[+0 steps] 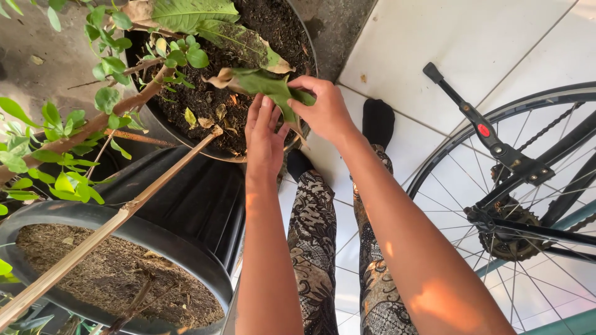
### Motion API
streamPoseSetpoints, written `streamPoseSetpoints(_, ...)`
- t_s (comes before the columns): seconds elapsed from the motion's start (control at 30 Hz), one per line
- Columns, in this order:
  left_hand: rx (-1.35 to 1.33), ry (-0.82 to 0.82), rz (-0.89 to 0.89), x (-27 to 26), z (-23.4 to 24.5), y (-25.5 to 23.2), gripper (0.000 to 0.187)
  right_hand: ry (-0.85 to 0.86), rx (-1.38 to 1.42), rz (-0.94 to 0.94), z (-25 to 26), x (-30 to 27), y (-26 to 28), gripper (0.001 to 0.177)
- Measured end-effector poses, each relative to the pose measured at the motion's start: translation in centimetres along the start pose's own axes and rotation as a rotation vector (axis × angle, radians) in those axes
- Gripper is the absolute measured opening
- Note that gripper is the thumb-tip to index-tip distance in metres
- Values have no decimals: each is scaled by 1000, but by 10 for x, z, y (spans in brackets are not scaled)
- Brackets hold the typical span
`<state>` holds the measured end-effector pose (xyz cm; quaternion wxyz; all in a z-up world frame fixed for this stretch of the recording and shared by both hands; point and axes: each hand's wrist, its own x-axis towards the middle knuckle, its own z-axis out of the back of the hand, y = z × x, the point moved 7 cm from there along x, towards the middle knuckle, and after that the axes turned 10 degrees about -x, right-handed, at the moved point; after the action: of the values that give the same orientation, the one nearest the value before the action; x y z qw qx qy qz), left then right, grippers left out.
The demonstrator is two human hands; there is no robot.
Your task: Picking up fallen leaves from the ground and putting them in a bucket.
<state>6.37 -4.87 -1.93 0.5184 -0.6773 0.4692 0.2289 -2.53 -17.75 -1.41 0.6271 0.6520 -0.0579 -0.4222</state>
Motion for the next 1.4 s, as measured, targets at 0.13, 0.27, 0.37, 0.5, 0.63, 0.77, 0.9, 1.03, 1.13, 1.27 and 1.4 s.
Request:
streamPoseSetpoints(0.13,-87,58,-46,23,25,21,53,-54,-137,114,6,-11,28,27)
streamPoseSetpoints(0.27,-166,43,-123,32,33,26,50,-94,-104,158,9,-15,40,38)
streamPoseSetpoints(0.37,-208,20,-149,30,35,28,47,-103,19,27,2,-11,12,35)
streamPoseSetpoints(0.5,-288,36,-179,29,43,30,46,-33,223,-192,-11,-9,-19,19)
streamPoseSetpoints(0.63,-292,39,-190,9,42,18,52,50,543,-275,-20,-3,-34,22)
streamPoseSetpoints(0.77,-299,-173,-305,-20,59,0,74,-84,280,-386,4,3,-45,22)
streamPoseSetpoints(0.9,-343,-387,-390,-25,97,-1,68,-16,277,-343,12,9,-49,19)
streamPoseSetpoints(1.03,-354,-341,-440,-21,99,-7,57,-7,166,-335,16,4,-58,17)
streamPoseSetpoints(1.13,-247,-334,-461,-12,79,-23,39,-47,97,-334,21,1,-55,16)
streamPoseSetpoints(1.27,-86,-333,-509,-2,59,-39,24,-48,92,-516,27,-19,-47,21)
streamPoseSetpoints(1.4,27,-270,-652,14,44,-59,15,-34,-76,-495,34,-26,-59,25)
